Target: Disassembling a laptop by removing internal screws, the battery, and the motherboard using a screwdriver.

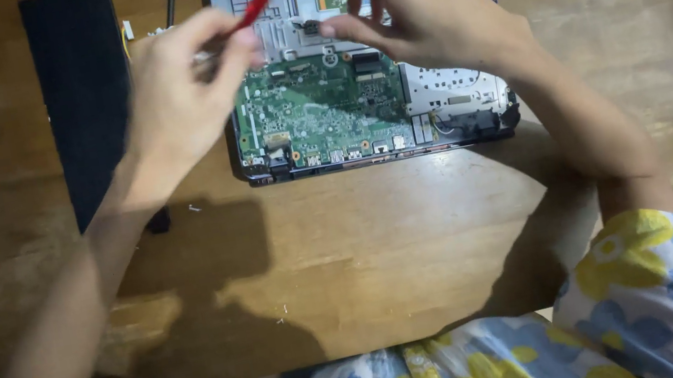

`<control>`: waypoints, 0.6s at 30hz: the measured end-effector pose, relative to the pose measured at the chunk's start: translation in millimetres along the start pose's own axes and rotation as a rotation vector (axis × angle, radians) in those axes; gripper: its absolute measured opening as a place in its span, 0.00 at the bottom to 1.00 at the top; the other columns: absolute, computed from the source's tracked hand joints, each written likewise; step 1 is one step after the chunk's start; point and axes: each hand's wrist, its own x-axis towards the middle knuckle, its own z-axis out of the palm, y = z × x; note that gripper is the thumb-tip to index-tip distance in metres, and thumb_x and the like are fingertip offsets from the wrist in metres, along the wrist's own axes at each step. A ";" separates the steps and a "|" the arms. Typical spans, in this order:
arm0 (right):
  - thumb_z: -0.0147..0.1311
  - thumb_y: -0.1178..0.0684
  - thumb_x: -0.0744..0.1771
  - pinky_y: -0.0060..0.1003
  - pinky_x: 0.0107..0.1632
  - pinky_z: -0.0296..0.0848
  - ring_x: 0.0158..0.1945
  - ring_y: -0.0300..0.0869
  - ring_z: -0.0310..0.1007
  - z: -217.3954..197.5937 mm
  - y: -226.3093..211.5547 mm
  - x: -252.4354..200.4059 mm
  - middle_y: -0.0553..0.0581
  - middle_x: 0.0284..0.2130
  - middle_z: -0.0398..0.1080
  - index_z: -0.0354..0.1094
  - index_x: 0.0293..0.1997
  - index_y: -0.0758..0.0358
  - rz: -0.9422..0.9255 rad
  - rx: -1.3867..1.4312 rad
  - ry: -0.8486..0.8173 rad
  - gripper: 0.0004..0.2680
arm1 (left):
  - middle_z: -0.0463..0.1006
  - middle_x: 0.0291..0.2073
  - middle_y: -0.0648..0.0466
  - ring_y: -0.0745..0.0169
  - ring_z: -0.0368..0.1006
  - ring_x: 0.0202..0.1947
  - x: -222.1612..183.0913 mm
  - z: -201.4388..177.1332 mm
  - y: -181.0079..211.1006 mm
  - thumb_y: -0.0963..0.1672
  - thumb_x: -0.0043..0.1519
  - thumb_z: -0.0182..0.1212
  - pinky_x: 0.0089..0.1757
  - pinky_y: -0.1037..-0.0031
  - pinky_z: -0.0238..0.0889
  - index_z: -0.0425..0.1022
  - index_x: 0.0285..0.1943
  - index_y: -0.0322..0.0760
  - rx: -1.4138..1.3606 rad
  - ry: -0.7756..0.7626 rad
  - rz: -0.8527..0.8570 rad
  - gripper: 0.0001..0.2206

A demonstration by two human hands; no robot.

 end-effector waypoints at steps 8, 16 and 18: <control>0.56 0.62 0.72 0.42 0.34 0.75 0.33 0.47 0.72 -1.0 12.5 -42.4 0.66 0.46 0.70 0.60 0.62 0.72 0.118 -0.079 -0.069 0.12 | 0.66 0.35 0.47 0.44 0.66 0.38 -96.9 -4.8 -25.3 0.47 0.68 0.63 0.29 0.51 0.63 0.81 0.37 0.34 0.799 0.089 -0.356 0.12; 0.61 0.59 0.71 0.46 0.38 0.76 0.37 0.49 0.75 11.7 39.7 -67.3 0.63 0.45 0.70 0.74 0.53 0.71 0.122 -0.226 -0.021 0.07 | 0.72 0.35 0.49 0.47 0.72 0.35 -112.0 25.9 -32.5 0.44 0.59 0.64 0.27 0.54 0.67 0.79 0.45 0.36 0.874 0.075 -0.331 0.09; 0.63 0.61 0.70 0.52 0.44 0.75 0.45 0.55 0.71 13.2 46.1 -71.3 0.63 0.43 0.71 0.75 0.51 0.72 0.090 -0.250 -0.008 0.07 | 0.73 0.35 0.52 0.50 0.73 0.36 -109.3 27.8 -31.6 0.45 0.60 0.63 0.31 0.57 0.69 0.75 0.48 0.41 0.869 0.056 -0.354 0.09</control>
